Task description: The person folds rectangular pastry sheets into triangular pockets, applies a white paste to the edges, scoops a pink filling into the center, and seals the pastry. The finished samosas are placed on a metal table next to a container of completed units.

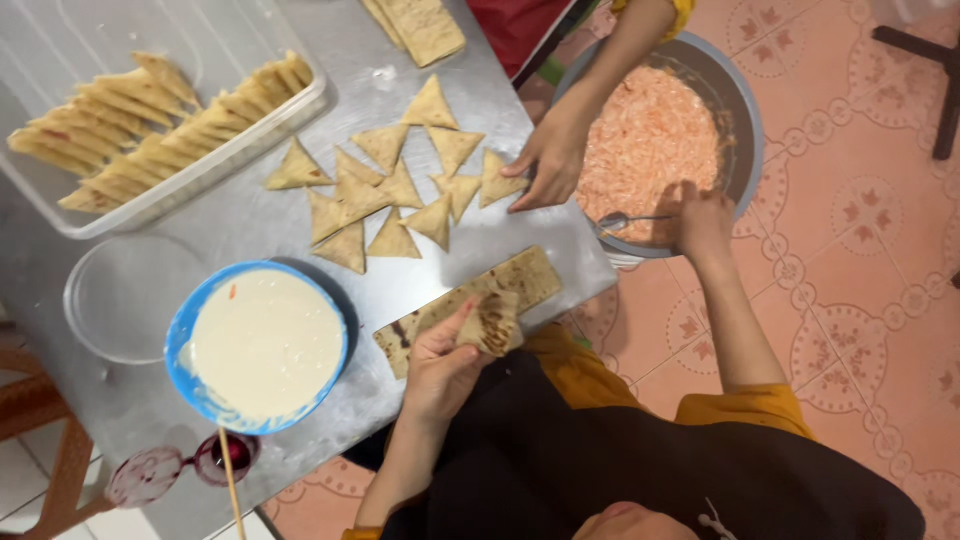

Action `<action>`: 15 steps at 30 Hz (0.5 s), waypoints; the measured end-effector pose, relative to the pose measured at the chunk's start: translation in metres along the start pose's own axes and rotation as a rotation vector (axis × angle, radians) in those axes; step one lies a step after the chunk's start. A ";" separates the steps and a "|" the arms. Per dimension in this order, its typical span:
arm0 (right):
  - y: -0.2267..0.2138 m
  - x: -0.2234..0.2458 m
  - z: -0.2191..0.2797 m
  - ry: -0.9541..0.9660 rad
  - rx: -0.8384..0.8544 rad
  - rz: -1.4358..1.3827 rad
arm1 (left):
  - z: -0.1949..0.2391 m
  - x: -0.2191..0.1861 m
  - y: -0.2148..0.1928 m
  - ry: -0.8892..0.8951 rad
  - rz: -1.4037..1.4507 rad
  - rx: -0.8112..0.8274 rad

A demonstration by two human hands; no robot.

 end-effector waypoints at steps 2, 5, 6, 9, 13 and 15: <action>0.011 -0.014 0.005 0.011 0.012 0.001 | -0.005 0.005 -0.009 0.033 0.026 -0.071; 0.009 -0.011 0.011 -0.021 0.070 -0.112 | -0.010 0.002 -0.017 0.130 -0.042 -0.113; 0.004 -0.006 0.012 -0.041 0.096 -0.166 | -0.011 0.002 -0.018 0.153 -0.046 -0.127; -0.020 0.033 0.018 -0.293 0.054 -0.274 | -0.020 0.003 -0.021 0.209 -0.048 -0.171; -0.038 0.048 0.025 -0.308 -0.072 -0.016 | -0.029 0.000 -0.016 0.234 -0.025 -0.231; -0.037 0.050 0.030 -0.311 -0.119 0.006 | -0.032 -0.006 -0.012 0.227 -0.034 -0.261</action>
Point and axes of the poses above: each hand's wrist, its own z-axis away from the middle knuckle, its own y-axis out of the palm, x = y × z, the point moved 8 cm from there along -z, towards the middle knuckle, and after that the axes turned 9 degrees about -z, right-handed, at the moved point
